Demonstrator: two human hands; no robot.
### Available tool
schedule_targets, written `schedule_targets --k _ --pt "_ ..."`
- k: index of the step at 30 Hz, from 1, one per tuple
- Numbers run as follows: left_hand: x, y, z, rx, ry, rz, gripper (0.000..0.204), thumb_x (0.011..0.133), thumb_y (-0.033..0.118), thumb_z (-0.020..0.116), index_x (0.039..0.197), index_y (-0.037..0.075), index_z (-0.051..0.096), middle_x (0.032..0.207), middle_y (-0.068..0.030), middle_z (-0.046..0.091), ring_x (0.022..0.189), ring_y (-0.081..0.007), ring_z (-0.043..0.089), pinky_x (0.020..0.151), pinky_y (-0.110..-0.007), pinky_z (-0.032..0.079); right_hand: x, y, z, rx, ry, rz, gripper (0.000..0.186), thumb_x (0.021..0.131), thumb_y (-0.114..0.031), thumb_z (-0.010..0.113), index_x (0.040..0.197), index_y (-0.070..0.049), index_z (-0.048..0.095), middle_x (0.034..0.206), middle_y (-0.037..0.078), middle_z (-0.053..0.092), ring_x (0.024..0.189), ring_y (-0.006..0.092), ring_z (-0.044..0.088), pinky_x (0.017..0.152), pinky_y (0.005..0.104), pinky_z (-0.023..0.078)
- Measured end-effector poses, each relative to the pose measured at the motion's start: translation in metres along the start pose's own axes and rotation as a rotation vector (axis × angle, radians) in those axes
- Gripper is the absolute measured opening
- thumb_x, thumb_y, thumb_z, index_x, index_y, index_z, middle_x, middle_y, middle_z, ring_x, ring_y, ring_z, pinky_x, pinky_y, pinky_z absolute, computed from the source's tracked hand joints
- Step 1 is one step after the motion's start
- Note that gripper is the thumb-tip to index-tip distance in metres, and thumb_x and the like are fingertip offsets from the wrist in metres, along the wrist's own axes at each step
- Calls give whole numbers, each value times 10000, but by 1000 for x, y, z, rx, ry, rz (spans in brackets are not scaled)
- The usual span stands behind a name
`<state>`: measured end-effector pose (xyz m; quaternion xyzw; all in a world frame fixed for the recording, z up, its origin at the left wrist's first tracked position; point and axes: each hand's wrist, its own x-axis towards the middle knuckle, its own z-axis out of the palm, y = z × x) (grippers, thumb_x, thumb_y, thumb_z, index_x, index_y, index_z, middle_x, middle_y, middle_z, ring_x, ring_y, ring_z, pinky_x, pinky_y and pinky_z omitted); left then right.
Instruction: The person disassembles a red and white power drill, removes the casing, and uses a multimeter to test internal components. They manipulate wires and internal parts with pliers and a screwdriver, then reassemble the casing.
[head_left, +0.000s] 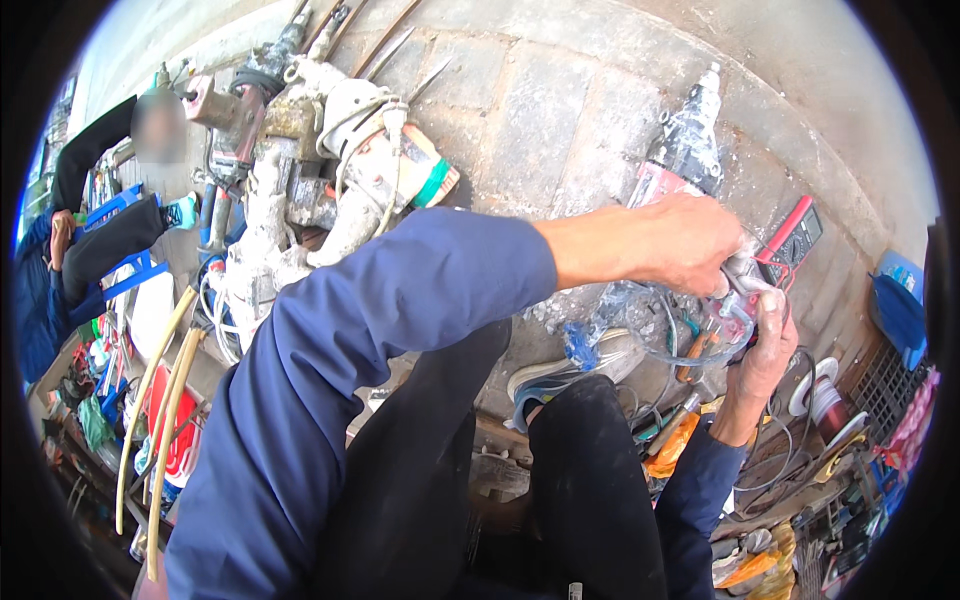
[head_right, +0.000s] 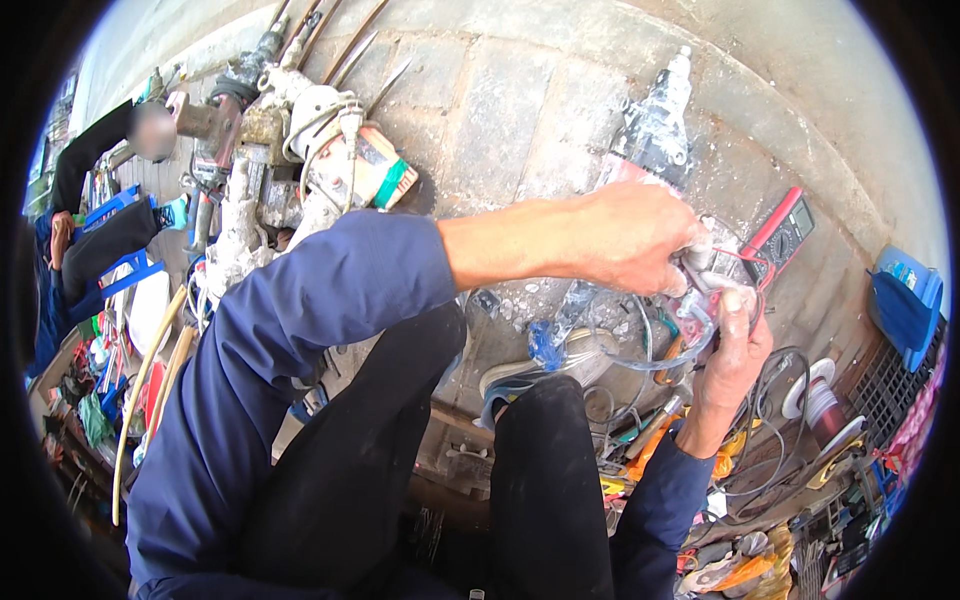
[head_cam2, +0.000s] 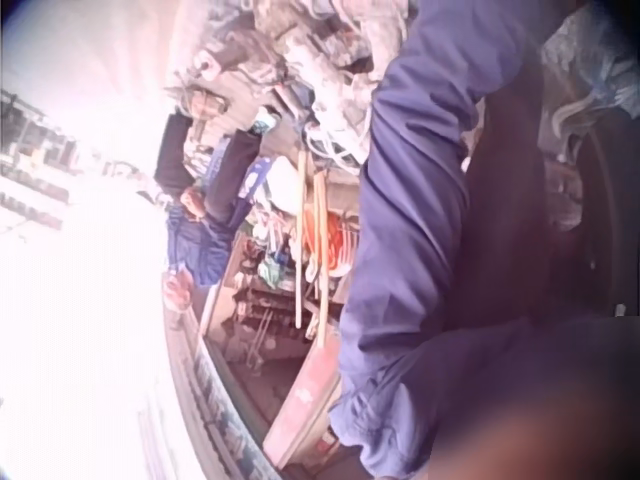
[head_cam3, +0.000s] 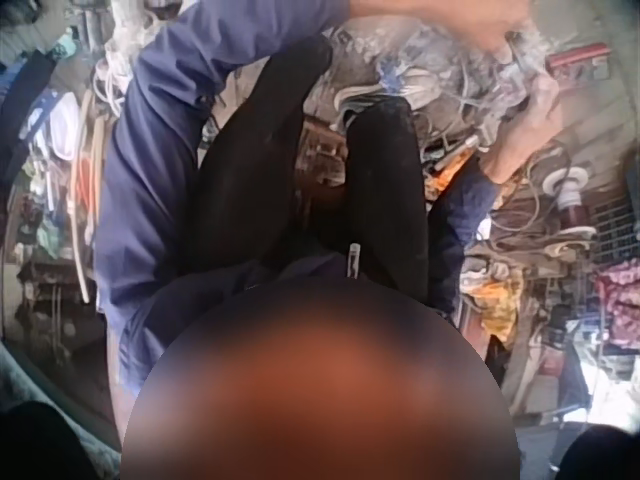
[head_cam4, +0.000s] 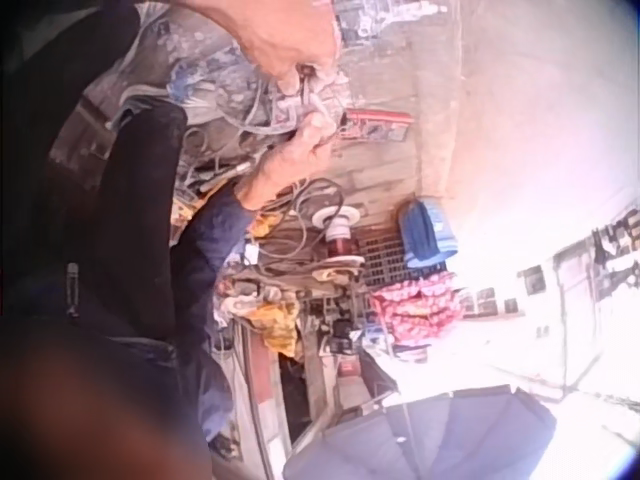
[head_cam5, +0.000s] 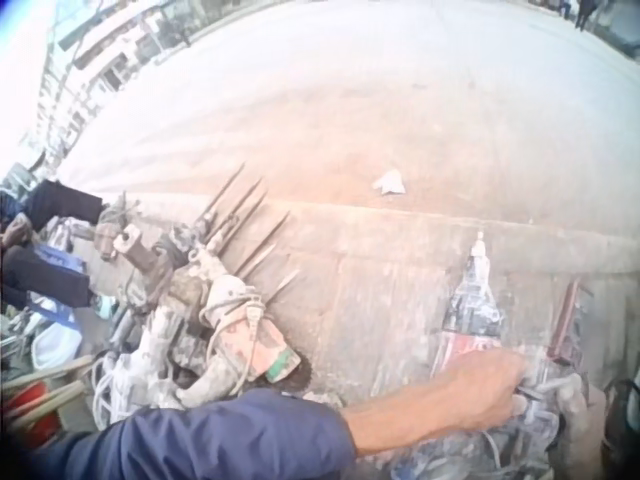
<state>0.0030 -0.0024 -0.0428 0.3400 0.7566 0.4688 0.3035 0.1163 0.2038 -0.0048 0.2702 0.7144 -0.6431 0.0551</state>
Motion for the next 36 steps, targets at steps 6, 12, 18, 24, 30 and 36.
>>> schedule_targets --k 6,12,18,24,30,36 --pt "-2 -2 -4 -36 -6 15 255 794 207 781 1000 58 766 870 -249 727 881 -437 719 796 -516 566 4 -5 11 4 -18 -77 272 1035 -242 632 1102 -5 747 893 -37 654 766 51 549 687 229 423" --pt "-5 -5 4 -61 -1 95 213 864 190 766 1061 113 742 1014 -180 677 1023 -397 664 903 -494 534 4 3 -1 -56 21 -81 230 1029 -211 635 1035 -5 736 892 -38 649 757 42 522 680 232 412" --pt "-16 4 1 -60 89 195 262 996 230 679 1190 60 723 1159 -173 666 1096 -371 651 980 -449 513 35 -19 7 98 68 -95 295 1047 -236 562 1011 -9 747 822 -41 637 707 57 515 646 231 385" --pt "-15 -11 12 -188 121 85 268 1039 276 655 1162 49 728 1113 -150 704 1058 -338 675 970 -417 520 57 -33 40 -139 74 -330 408 1078 -289 468 1017 10 739 844 81 691 778 218 629 749 365 490" --pt "-12 -10 25 -558 336 -242 327 961 82 770 1204 1 566 1071 -97 704 954 -139 684 865 -320 575 53 -35 54 -257 11 -418 376 1067 -284 525 969 19 725 881 254 706 849 429 688 771 474 513" --pt "-4 7 18 -515 422 -224 288 949 45 724 1184 -21 571 1029 -138 721 919 -196 718 829 -352 587 57 -38 64 -314 -71 -430 352 1065 -272 562 935 35 677 822 249 673 779 427 669 711 482 502"
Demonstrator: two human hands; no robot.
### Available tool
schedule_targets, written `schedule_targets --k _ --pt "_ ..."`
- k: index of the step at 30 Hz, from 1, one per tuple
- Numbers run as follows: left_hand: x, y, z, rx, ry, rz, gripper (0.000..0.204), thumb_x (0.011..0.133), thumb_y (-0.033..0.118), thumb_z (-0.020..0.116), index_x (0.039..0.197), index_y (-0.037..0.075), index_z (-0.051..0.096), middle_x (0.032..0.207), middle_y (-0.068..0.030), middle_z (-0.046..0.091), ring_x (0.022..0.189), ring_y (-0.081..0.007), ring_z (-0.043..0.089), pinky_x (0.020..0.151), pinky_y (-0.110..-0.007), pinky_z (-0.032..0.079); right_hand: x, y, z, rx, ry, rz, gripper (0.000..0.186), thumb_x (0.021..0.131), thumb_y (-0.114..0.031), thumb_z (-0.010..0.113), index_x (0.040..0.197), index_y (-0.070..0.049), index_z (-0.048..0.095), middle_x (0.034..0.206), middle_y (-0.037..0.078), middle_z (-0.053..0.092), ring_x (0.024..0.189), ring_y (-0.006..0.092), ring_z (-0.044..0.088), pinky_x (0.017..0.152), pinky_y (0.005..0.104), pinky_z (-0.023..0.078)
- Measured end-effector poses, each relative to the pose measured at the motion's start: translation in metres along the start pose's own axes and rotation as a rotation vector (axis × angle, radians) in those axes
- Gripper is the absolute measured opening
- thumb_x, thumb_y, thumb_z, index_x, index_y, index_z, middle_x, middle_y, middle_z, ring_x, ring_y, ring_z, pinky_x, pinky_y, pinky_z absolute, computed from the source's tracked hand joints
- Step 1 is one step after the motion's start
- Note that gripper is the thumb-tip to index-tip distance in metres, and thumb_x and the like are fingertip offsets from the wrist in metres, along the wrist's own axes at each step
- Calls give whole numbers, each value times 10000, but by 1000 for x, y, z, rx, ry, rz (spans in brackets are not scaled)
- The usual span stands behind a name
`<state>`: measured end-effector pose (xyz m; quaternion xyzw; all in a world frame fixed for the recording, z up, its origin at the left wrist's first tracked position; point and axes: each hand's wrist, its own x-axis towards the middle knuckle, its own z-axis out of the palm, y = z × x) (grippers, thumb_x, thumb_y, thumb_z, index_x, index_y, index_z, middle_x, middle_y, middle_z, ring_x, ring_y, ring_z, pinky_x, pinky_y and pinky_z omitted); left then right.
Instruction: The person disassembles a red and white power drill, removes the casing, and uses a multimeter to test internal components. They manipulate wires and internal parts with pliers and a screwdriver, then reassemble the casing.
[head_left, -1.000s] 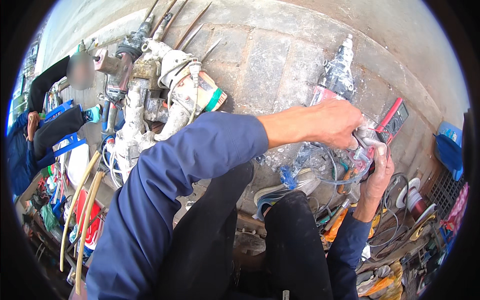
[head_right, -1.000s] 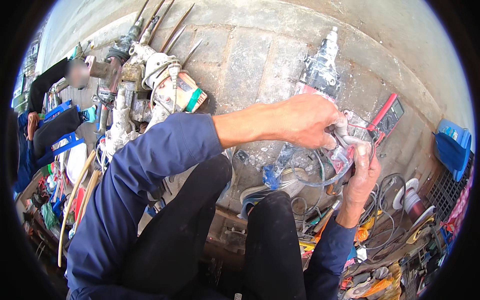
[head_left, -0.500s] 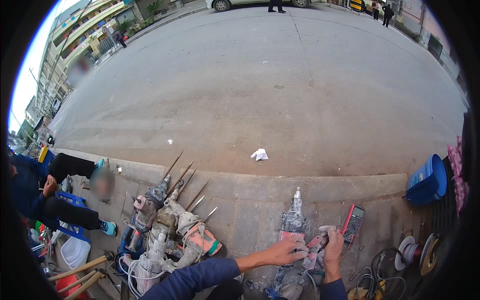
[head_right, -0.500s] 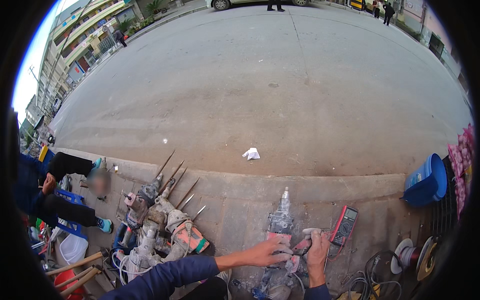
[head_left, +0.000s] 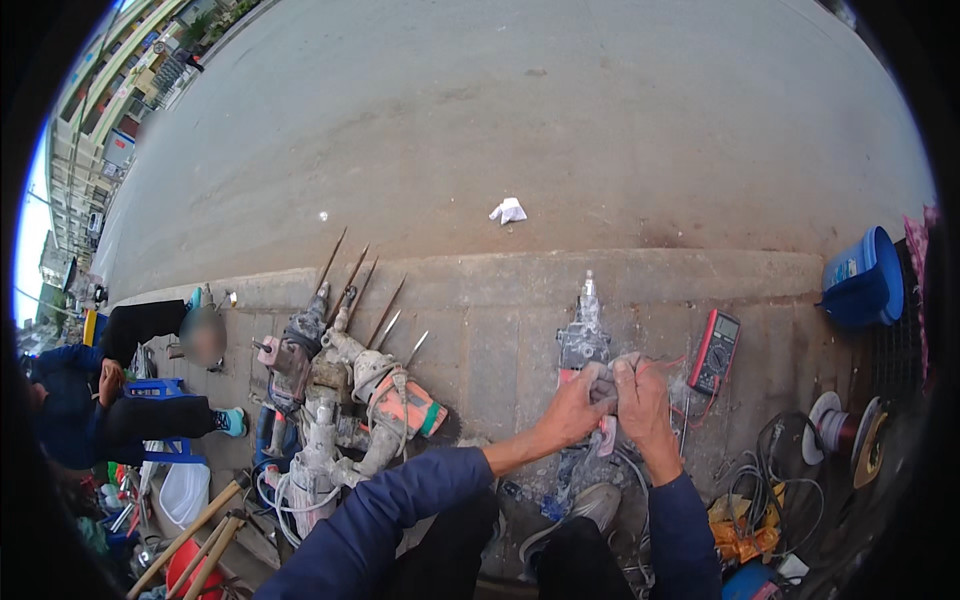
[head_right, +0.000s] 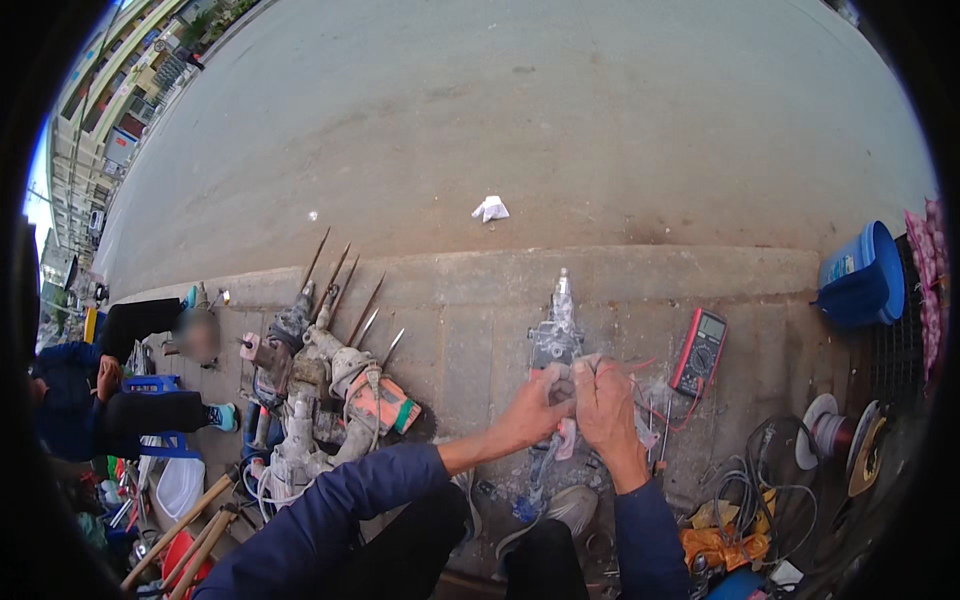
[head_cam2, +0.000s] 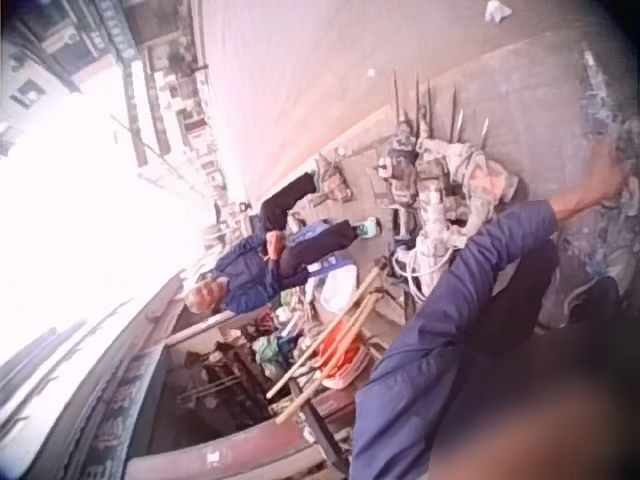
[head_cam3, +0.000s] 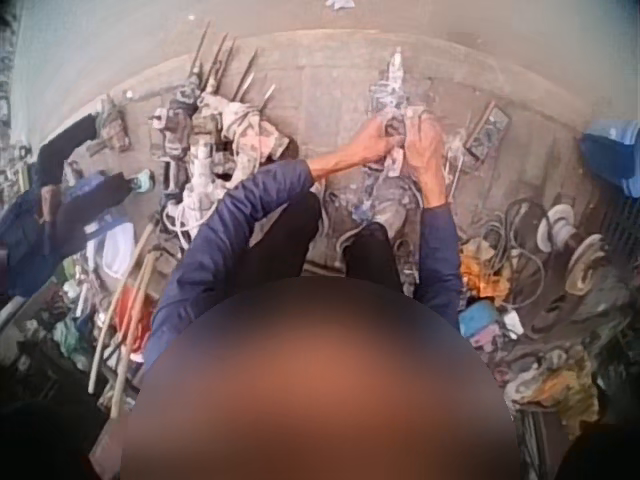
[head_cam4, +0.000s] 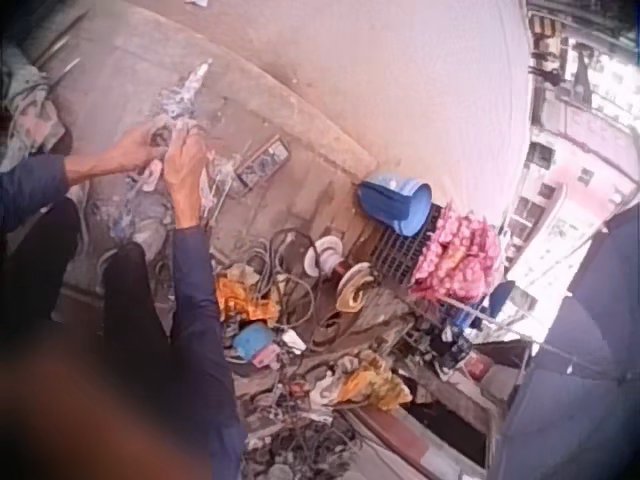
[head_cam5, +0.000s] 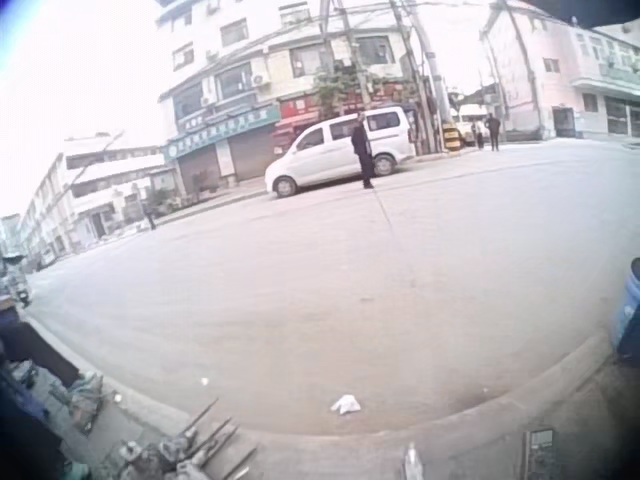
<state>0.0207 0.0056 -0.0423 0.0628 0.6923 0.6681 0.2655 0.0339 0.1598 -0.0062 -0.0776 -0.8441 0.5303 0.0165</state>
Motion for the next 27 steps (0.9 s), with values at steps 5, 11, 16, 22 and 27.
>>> schedule_targets --k 5,11,16,22,27 --pt "-5 3 22 38 104 16 212 949 84 704 1104 -20 603 982 -196 725 889 -306 733 792 -417 572 -1 5 -10 -97 -52 78 344 1062 -307 606 1040 34 645 875 235 655 804 407 641 733 459 501" --pt "-6 11 8 296 83 166 132 953 77 694 1030 -21 649 938 -198 704 876 -298 719 772 -415 554 -38 -40 -21 -116 42 137 320 993 -237 707 1156 34 665 956 111 642 805 214 586 716 355 484" --pt "1 1 -1 220 38 -5 156 934 72 737 1027 -1 635 891 -138 724 835 -196 716 777 -348 569 -57 -32 -9 -28 -21 147 146 962 -103 699 1066 0 699 902 61 612 818 151 557 731 325 459" --pt "-3 -38 -62 -240 173 -244 167 905 25 773 1046 35 684 906 -50 742 811 -134 688 740 -292 553 -58 -16 -17 -115 -56 43 127 983 -100 679 936 18 682 872 65 578 811 175 545 753 331 441" --pt "-18 -60 -80 -187 135 -360 149 870 2 796 969 39 691 895 -64 739 784 -129 676 702 -286 545 -60 -4 -24 -82 -64 87 142 1006 -107 647 945 16 683 923 64 617 865 169 561 809 315 449"
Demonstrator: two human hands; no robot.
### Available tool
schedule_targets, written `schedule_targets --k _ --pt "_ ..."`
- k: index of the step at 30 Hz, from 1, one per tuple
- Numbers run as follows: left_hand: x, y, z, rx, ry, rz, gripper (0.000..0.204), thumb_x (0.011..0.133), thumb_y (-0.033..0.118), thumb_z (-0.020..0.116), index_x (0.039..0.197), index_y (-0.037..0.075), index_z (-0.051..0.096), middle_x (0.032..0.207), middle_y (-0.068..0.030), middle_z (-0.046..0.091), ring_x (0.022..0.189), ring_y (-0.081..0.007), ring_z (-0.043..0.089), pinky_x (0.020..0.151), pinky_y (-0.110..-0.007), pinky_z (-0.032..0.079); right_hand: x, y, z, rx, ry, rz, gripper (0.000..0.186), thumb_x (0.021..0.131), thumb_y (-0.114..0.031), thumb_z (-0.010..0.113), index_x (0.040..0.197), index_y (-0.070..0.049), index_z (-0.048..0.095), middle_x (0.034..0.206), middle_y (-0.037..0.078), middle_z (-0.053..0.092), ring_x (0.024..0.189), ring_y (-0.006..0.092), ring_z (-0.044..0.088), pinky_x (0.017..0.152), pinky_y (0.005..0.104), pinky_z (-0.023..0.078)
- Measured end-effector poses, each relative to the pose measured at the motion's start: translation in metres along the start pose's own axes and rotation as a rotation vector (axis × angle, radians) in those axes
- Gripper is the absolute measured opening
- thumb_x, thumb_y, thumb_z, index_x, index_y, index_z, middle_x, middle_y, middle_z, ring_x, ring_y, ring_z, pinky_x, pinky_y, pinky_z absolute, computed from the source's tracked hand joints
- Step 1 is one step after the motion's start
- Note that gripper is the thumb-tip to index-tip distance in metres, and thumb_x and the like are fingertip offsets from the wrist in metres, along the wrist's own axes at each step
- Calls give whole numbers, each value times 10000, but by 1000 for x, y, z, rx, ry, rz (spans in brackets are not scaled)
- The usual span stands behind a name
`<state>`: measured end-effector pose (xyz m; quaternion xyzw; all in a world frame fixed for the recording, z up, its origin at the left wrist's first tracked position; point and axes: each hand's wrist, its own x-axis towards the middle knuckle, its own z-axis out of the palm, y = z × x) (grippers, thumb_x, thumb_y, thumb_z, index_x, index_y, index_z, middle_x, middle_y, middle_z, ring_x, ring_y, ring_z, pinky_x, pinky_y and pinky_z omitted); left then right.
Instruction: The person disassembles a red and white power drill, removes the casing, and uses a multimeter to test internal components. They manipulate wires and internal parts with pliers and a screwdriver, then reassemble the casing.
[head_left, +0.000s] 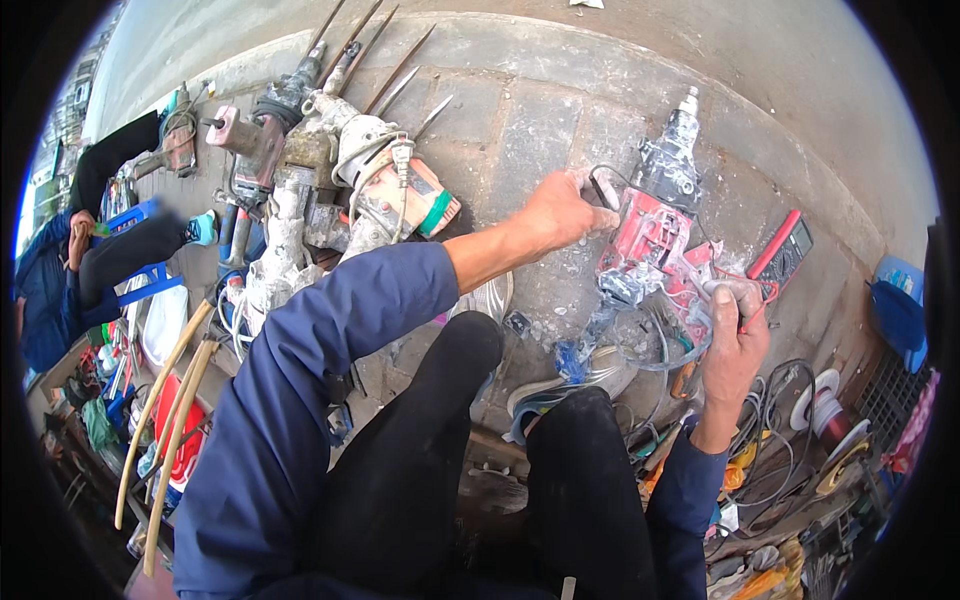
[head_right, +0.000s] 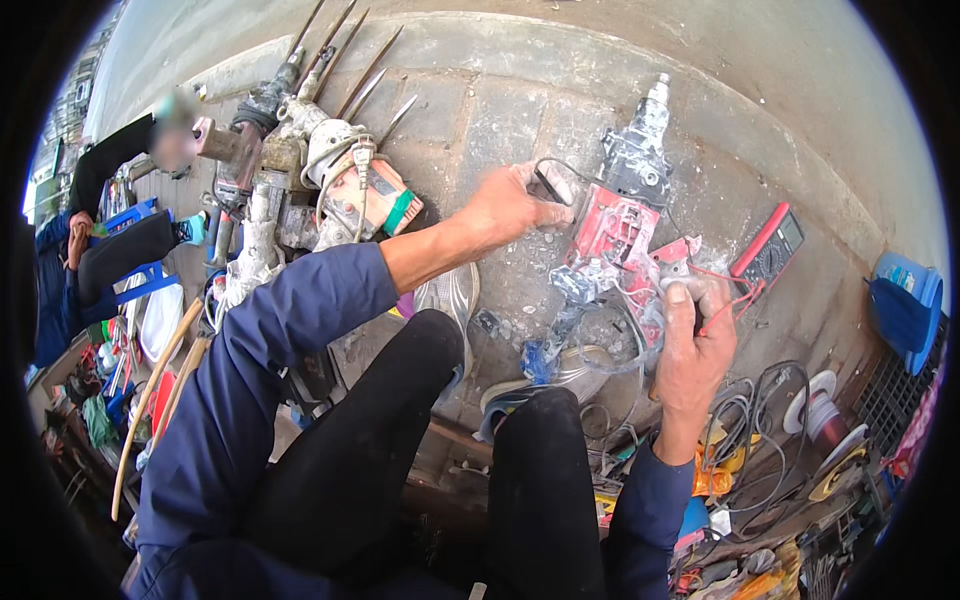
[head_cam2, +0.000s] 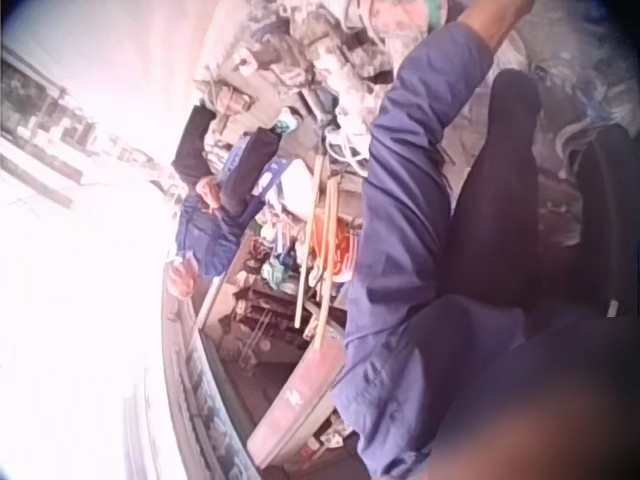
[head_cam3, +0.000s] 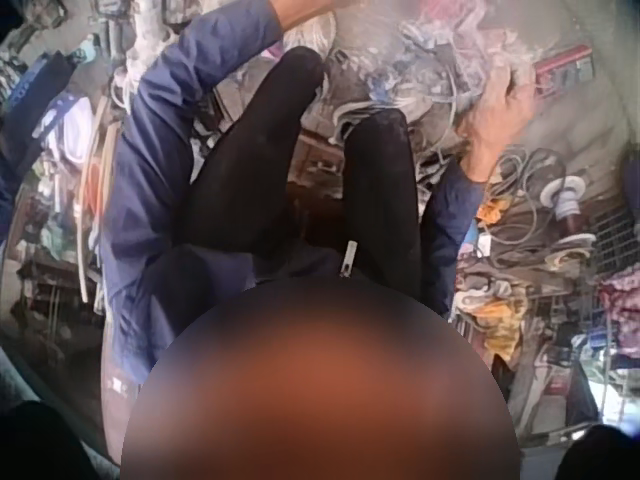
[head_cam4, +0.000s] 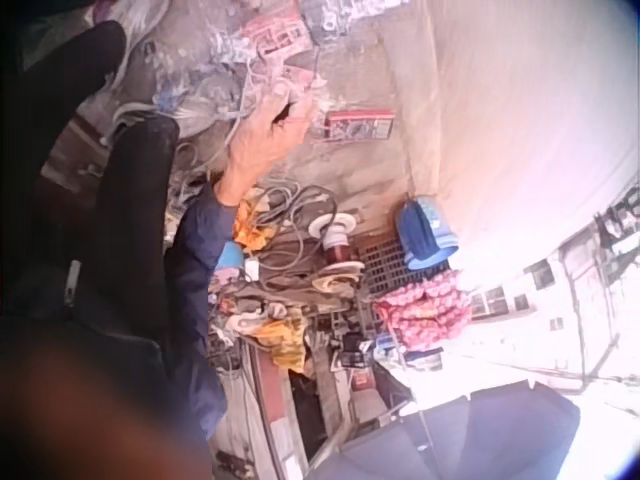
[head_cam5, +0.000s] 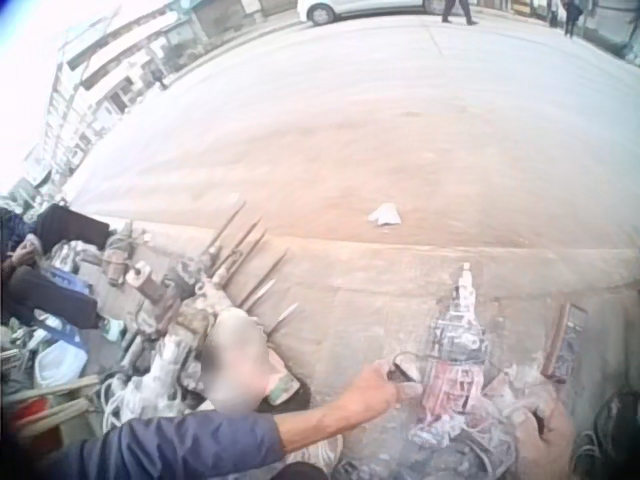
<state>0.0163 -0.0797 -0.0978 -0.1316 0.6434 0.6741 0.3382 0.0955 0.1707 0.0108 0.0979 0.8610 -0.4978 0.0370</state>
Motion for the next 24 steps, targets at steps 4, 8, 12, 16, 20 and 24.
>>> schedule_targets --k 4,8,12,16,20,24 --pt "-6 -13 -6 -100 38 -169 158 848 -39 782 970 11 696 875 -108 749 775 -188 738 678 -323 619 -6 8 -3 120 24 128 175 1045 -148 609 980 -5 685 948 25 619 891 117 547 827 287 440" --pt "-1 -39 4 -133 53 -292 116 849 -49 773 944 -21 713 891 -154 761 795 -238 764 679 -347 656 -11 18 -8 206 75 201 198 1062 -175 594 1021 -3 683 965 -15 606 866 80 524 803 241 417" --pt "-5 -51 11 -171 87 -332 105 862 -46 766 956 -32 723 893 -156 762 795 -248 765 671 -352 655 -11 19 -3 232 101 163 234 1072 -210 569 1037 -5 674 965 -15 590 857 68 492 774 236 400" --pt "1 -63 14 -157 89 -343 109 868 -36 762 971 -12 737 903 -140 769 810 -230 763 690 -340 641 -10 18 -3 212 103 150 245 1072 -219 561 1018 -4 665 975 -5 583 869 76 495 790 248 405" --pt "6 -75 13 -107 128 -325 119 869 -29 766 984 -7 743 909 -132 771 824 -223 763 706 -333 643 -9 15 1 236 96 154 251 1074 -227 562 1013 -6 663 985 3 591 881 82 507 808 253 413" --pt "3 -70 17 -194 175 -321 100 818 25 785 914 1 778 840 -122 777 753 -208 762 662 -338 616 -10 15 0 239 110 153 252 1073 -229 566 1013 -6 666 992 6 599 892 83 519 819 254 420"
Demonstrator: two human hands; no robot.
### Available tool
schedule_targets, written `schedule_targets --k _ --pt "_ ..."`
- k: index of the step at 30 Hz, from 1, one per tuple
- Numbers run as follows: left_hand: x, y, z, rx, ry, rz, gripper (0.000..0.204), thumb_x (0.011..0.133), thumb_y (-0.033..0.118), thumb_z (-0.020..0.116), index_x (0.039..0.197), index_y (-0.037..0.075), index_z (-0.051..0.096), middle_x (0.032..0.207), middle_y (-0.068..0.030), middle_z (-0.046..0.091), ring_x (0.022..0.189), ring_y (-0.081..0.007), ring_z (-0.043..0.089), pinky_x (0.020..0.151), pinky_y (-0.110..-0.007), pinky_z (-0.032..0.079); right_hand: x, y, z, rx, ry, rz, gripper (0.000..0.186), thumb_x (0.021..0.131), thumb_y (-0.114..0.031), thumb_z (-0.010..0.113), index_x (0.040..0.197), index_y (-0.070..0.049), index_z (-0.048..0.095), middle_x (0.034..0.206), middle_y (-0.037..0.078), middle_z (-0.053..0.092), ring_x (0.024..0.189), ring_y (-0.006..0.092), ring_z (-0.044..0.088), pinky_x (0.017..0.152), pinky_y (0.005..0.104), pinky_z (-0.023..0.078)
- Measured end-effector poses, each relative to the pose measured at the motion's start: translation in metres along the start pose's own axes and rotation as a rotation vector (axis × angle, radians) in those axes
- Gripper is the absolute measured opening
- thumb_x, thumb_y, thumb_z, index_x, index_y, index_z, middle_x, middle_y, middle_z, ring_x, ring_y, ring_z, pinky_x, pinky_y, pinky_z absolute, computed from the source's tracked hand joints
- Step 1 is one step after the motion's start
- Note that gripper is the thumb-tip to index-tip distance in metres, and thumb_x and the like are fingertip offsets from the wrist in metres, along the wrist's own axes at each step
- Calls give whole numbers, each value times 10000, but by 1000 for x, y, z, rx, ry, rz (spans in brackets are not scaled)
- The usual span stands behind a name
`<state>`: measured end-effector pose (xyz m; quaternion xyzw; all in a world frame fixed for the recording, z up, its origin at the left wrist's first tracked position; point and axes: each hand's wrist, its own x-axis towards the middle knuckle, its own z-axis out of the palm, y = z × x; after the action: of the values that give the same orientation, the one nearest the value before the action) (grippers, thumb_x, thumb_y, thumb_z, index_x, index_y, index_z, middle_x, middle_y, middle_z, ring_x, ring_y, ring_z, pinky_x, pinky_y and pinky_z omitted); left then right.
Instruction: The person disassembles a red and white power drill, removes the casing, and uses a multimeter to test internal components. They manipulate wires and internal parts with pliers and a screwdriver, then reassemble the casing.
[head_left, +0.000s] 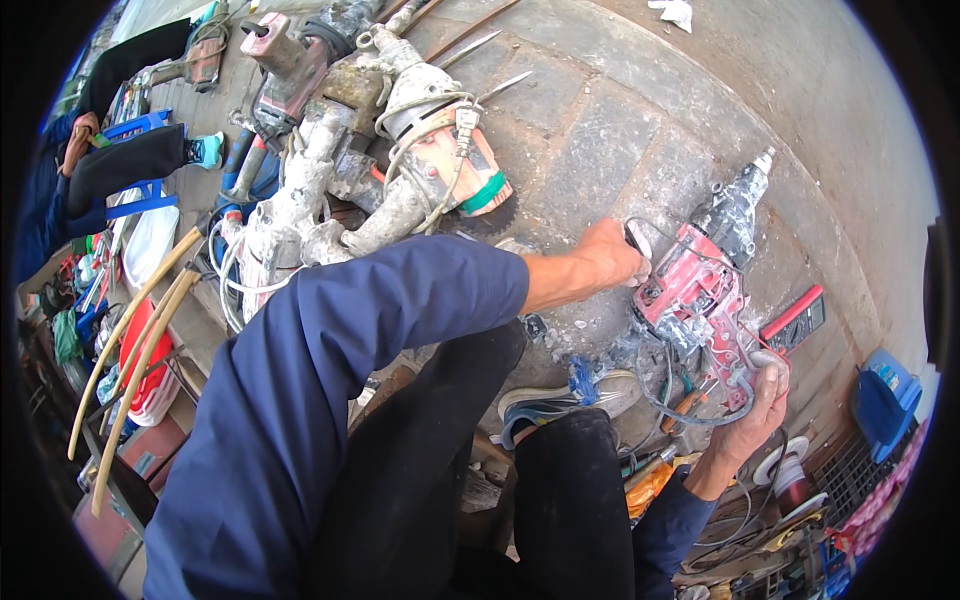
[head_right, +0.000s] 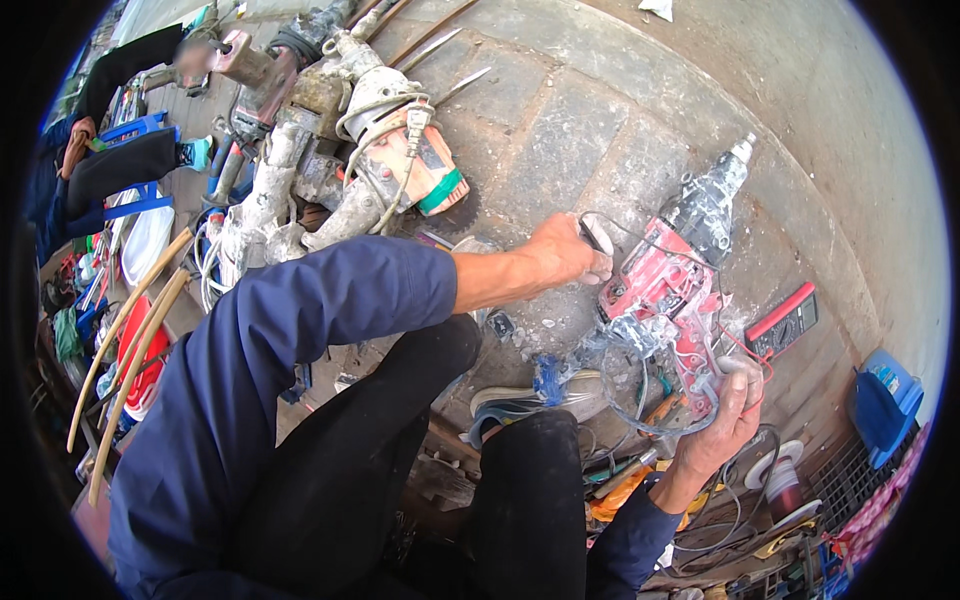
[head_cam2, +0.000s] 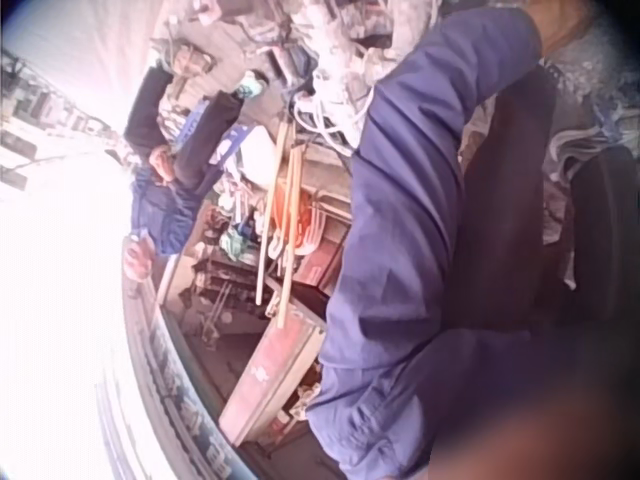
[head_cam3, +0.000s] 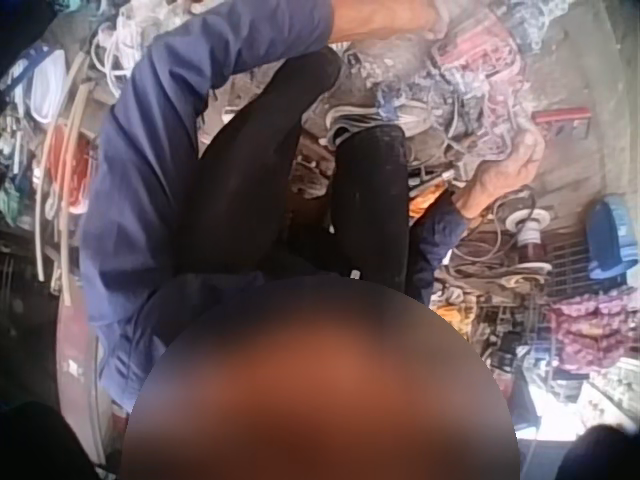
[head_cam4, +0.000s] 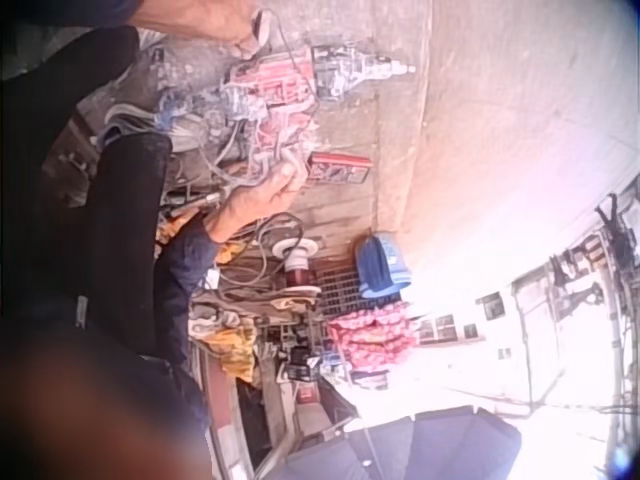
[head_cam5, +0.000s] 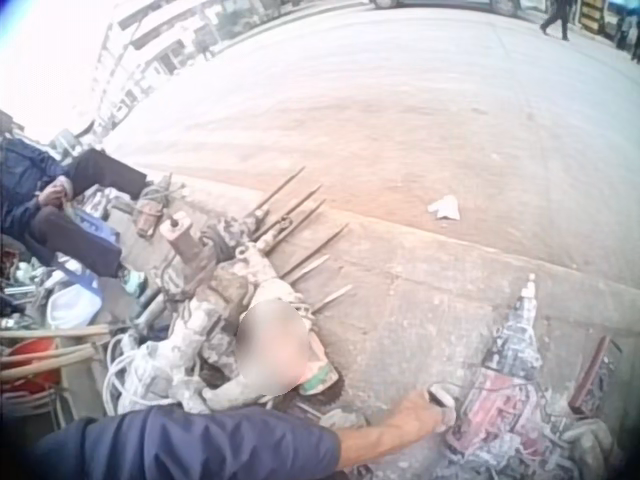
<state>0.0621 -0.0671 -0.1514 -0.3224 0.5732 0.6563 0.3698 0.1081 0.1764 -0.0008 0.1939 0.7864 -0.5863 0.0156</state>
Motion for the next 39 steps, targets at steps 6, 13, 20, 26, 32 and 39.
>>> schedule_targets --k 6,13,20,26,32,39 --pt "0 -8 0 -87 11 3 94 810 21 790 901 1 776 809 -127 779 714 -204 764 632 -339 603 0 1 -1 -7 -24 9 244 1069 -215 571 1026 -1 678 999 5 600 887 85 519 814 253 420" --pt "-11 2 3 -206 -8 -53 113 918 -46 724 1022 -30 683 964 -150 756 846 -257 773 728 -342 664 -3 1 14 10 -5 -16 237 1062 -198 584 1012 7 691 1018 16 605 922 100 525 835 276 433" --pt "-7 -1 -16 -57 20 -27 104 913 -19 741 1006 -17 696 941 -129 762 872 -221 756 750 -357 611 0 -26 57 -91 -177 -223 139 1011 -143 688 984 -8 704 972 47 604 920 144 543 828 305 449" --pt "1 -9 -15 -190 -25 -47 83 910 8 740 991 23 730 897 -103 765 802 -211 729 697 -369 571 4 -26 55 -68 -177 -252 120 994 -117 701 964 -1 708 926 50 609 867 150 537 797 310 449" --pt "1 -7 -20 -214 -86 -30 62 917 -6 725 976 12 715 910 -109 764 827 -224 746 696 -347 581 4 1 23 260 -20 133 361 1084 -267 474 1023 -7 717 836 8 589 685 90 475 655 243 372" --pt "-3 -2 -21 -281 -75 -75 192 966 -55 605 1154 -32 635 1057 -161 739 918 -275 754 791 -405 644 8 105 -39 409 379 421 466 1095 -402 421 978 -32 680 733 19 564 616 128 526 546 301 426"
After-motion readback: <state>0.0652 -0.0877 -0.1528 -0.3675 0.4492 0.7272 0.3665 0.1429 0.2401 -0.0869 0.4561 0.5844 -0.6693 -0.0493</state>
